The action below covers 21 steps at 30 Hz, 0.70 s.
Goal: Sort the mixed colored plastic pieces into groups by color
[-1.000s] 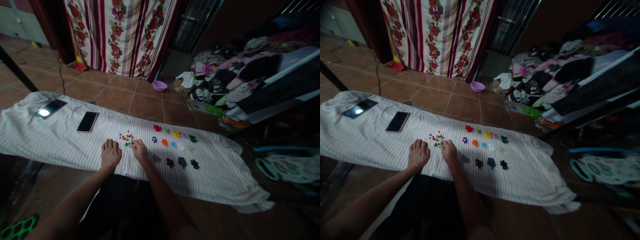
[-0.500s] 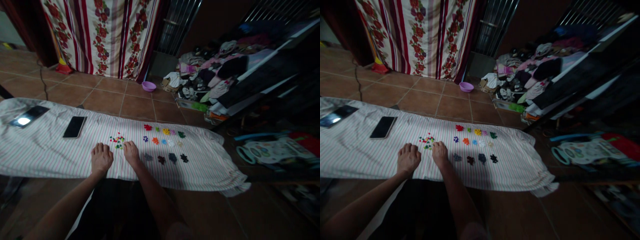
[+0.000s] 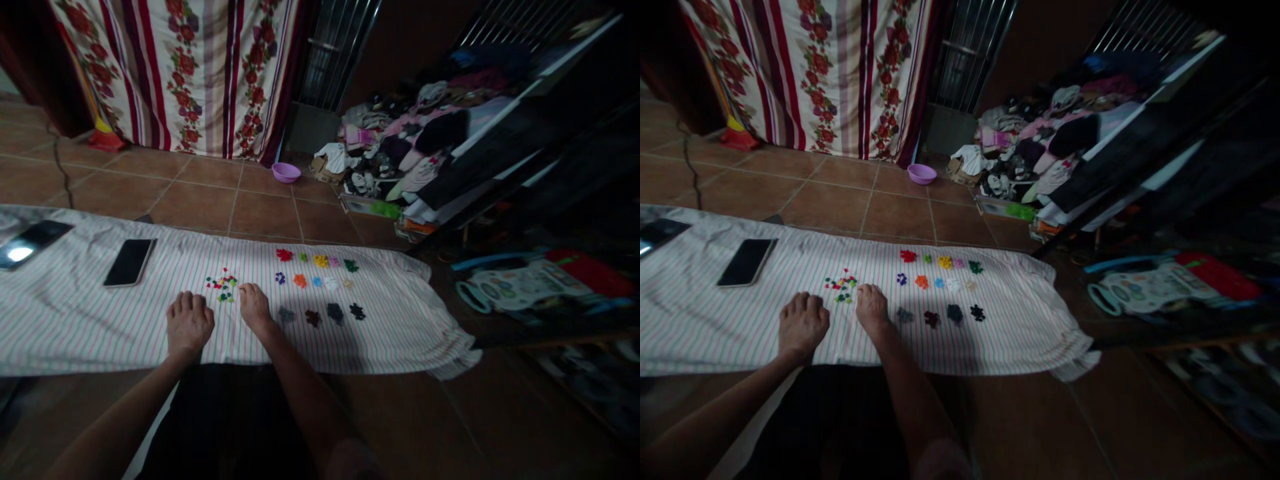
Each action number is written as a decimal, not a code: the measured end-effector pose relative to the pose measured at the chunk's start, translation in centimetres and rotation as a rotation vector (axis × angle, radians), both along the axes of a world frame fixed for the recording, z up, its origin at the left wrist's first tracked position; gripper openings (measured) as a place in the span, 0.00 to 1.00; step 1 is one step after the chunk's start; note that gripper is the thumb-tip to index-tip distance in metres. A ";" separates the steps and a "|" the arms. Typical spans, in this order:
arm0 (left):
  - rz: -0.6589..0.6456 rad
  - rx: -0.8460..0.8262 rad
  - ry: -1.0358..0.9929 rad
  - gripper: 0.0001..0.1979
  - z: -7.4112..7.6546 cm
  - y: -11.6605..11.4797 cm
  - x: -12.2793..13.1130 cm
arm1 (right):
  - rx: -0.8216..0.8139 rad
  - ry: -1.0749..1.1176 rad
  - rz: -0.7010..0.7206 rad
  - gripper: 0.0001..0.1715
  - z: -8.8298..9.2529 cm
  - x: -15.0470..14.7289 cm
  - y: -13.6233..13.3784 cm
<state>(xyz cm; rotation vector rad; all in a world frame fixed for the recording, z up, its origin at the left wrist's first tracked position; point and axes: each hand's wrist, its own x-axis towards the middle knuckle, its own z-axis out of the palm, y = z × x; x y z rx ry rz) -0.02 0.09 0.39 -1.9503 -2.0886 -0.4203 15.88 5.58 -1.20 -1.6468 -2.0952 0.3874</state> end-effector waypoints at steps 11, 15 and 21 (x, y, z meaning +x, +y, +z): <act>-0.002 0.000 -0.015 0.14 -0.2 0.0 0.0 | 0.049 0.297 0.049 0.13 0.9 3.2 0.2; -0.001 -0.011 -0.027 0.14 -0.1 0.0 0.0 | 0.148 0.469 -0.036 0.13 1.2 7.0 1.0; -0.001 -0.010 -0.034 0.15 -0.1 0.0 0.1 | 0.271 0.543 -0.330 0.13 1.2 16.6 2.9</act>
